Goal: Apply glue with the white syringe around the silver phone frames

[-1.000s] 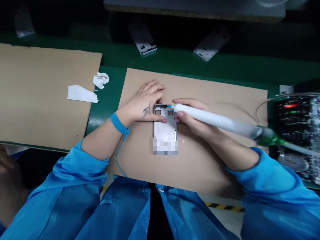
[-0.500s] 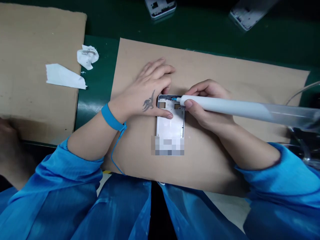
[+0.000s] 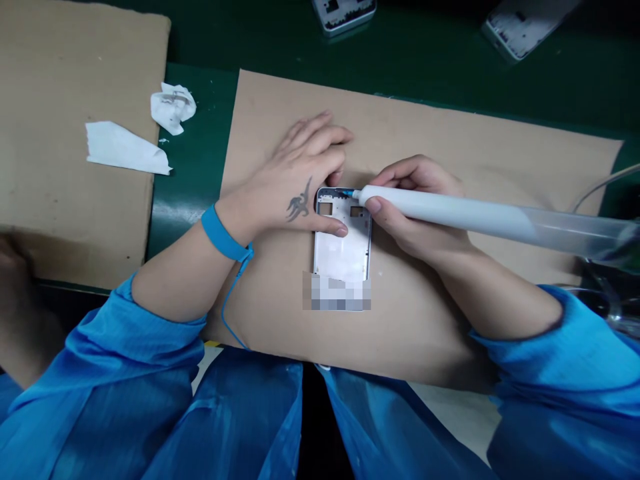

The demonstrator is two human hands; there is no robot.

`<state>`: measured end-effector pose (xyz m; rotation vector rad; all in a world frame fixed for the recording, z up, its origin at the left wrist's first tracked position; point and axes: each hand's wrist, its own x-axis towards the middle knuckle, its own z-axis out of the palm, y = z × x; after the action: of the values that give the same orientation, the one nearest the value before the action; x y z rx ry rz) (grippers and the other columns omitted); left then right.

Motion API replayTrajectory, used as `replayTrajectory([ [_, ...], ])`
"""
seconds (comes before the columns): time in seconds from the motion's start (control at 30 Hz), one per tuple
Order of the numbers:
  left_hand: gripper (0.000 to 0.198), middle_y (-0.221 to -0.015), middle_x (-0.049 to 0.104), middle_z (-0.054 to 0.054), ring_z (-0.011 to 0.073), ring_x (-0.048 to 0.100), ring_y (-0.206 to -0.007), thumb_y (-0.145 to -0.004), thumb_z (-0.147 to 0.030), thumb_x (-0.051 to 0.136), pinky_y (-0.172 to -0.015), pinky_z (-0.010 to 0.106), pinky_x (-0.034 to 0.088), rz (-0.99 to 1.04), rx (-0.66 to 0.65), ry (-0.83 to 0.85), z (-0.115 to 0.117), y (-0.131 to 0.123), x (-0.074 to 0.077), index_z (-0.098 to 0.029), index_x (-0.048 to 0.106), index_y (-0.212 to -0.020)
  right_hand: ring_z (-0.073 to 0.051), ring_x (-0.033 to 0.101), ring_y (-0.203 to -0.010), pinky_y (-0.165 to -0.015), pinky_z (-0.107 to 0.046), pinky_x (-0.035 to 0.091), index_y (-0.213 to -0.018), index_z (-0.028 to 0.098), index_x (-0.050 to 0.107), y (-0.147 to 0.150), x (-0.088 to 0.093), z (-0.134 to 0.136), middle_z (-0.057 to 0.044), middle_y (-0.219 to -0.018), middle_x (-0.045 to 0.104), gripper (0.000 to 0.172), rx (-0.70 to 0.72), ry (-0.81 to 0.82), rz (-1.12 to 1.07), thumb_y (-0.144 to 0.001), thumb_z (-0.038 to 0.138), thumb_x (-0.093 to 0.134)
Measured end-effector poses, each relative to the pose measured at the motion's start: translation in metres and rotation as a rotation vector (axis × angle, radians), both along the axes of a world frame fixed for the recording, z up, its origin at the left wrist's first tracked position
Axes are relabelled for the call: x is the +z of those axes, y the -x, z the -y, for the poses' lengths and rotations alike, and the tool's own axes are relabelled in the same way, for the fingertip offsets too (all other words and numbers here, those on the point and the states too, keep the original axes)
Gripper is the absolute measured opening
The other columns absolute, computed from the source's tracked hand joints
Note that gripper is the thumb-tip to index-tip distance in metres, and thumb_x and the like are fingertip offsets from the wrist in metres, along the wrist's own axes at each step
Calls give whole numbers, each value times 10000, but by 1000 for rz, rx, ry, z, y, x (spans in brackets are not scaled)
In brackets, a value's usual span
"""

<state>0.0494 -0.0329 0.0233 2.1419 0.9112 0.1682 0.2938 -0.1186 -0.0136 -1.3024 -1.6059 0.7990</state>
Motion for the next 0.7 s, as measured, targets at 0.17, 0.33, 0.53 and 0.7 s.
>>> replayTrajectory([
  [0.17,715,-1841,459,37,512,127,-1825,-688,-823,1006,-1524,704,92,12,-10,-5,-1,1,-3,-294,766,-1105,-201,738,-728,-627,-367,621,-1020,292,757,0,0,-1,-38,-930,791,405,10,-9,12,-977,680,865],
  [0.33,734,-1843,456,32,511,126,-1826,-691,-838,997,-1521,708,92,12,-5,0,0,1,-2,-290,767,-1122,-193,730,-717,-611,-358,614,-997,285,757,2,3,0,-35,-917,795,420,-4,9,4,-966,690,864],
  [0.53,758,-1833,474,25,527,128,-1820,-638,-836,1027,-1512,739,154,26,32,41,1,1,0,-316,787,-1135,-195,714,-711,-604,-359,616,-1007,288,752,0,0,0,-40,-916,786,453,1,24,16,-952,724,861],
  [0.7,739,-1843,457,6,488,126,-1833,-666,-838,1010,-1516,715,187,-8,10,4,0,2,-3,-335,783,-1157,-204,717,-716,-600,-361,622,-1016,293,753,-3,-3,-1,-45,-913,783,460,8,30,14,-940,733,868],
])
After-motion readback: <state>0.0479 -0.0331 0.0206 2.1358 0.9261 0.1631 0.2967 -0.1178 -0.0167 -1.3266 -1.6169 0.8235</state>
